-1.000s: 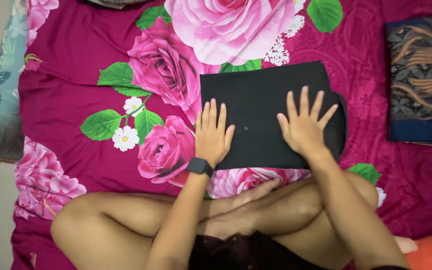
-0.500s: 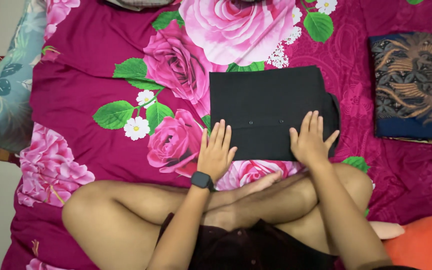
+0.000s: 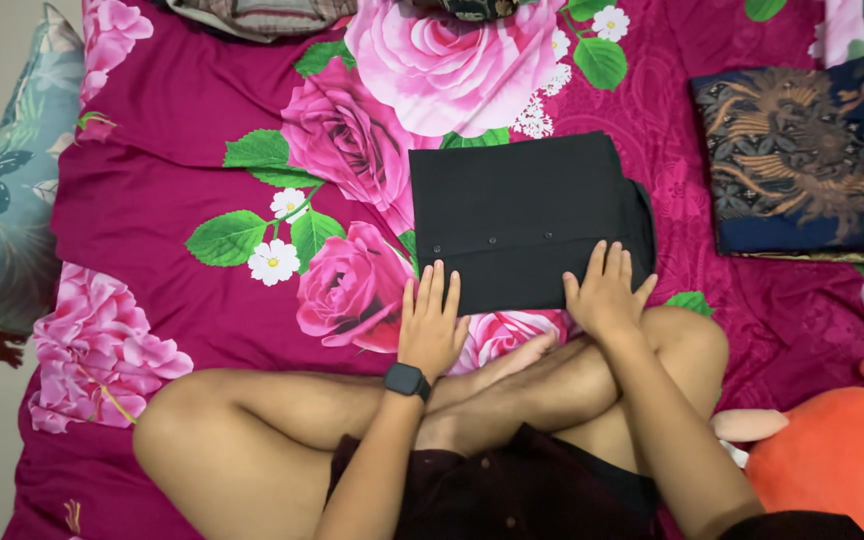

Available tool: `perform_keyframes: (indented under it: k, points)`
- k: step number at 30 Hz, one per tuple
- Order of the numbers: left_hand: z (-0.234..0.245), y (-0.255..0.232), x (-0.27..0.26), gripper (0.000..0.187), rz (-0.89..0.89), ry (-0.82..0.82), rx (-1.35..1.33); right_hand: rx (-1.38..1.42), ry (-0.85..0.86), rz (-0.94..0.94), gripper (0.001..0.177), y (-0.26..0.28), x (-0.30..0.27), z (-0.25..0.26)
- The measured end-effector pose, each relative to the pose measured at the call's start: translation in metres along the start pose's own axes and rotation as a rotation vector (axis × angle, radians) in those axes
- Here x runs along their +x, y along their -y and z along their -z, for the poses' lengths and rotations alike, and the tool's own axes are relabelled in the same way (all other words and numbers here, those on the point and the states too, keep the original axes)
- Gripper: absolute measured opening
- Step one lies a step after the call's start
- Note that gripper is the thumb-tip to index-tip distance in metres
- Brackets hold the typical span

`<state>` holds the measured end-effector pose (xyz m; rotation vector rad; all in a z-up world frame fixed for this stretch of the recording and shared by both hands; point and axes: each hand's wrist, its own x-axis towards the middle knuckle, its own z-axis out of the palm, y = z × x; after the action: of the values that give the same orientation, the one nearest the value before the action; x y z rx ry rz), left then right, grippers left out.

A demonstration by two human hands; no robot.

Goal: Folding a black shirt while sitting on a bed.

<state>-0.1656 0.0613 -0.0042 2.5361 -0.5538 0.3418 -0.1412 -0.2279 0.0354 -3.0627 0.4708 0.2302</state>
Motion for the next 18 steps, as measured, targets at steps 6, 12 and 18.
perform_keyframes:
  k: [6, 12, 18]
  points:
    - [-0.003, 0.002, -0.002, 0.067, 0.018, -0.015, 0.009, -0.160, -0.218, 0.135, 0.068, 0.014, -0.021, 0.008]
    - [-0.012, 0.007, -0.007, 0.043, -0.070, -0.105, -0.098, 0.132, -0.186, 0.622, 0.056, 0.033, -0.034, 0.023]
    - [-0.012, 0.009, -0.007, 0.045, -0.034, -0.211, -0.168, 0.080, -0.230, 0.619, 0.057, 0.038, -0.041, 0.030]
